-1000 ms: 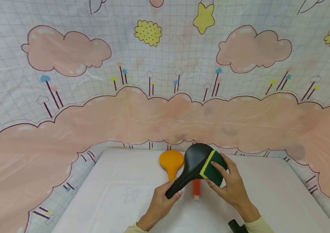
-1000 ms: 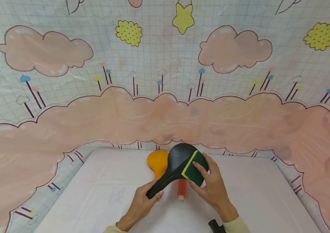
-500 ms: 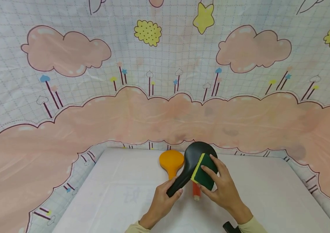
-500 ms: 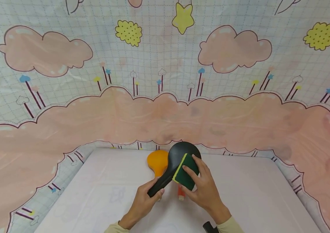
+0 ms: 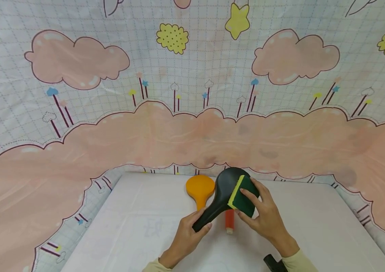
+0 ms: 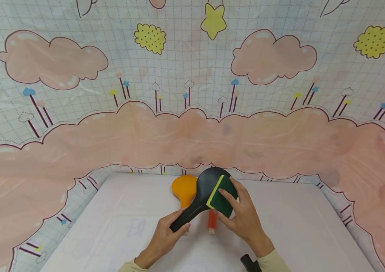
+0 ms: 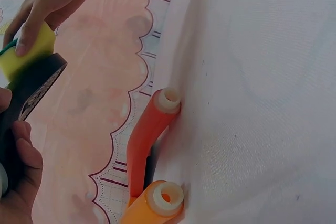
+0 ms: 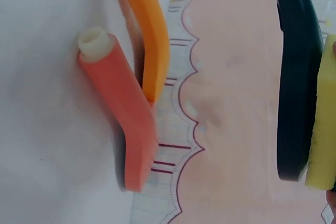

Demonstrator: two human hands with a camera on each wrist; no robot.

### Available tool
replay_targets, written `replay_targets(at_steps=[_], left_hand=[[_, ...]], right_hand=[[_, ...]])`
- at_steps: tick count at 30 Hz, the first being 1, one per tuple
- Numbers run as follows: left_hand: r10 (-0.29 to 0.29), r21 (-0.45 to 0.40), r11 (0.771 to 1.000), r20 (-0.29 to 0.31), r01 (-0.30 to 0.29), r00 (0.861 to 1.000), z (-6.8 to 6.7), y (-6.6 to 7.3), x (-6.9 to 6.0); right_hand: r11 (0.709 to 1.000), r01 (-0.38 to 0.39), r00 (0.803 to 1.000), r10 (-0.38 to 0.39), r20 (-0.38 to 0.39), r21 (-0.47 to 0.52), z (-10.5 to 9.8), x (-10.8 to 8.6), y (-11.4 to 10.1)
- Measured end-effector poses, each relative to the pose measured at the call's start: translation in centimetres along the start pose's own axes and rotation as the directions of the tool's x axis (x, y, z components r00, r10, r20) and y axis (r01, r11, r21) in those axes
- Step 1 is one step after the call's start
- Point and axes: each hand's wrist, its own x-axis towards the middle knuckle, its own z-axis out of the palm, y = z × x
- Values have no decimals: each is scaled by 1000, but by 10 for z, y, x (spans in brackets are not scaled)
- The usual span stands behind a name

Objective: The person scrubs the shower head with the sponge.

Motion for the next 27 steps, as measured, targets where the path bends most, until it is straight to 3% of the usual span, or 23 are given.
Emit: replay_targets(at_steps=[6,15,27], left_hand=[[26,34,999,17,-27,1000,-3,-1,-2],[8,50,999,70,-11,998,-9,1,-5],[26,62,998,51,-29,998,-8,1,-2]], right_hand=[[1000,6,1000,-5,-29,24,-3,4,11],[998,-32,999,33,-21,47,-7,9,21],[1000,3,1000,-3,-8,21,-2,11,14]])
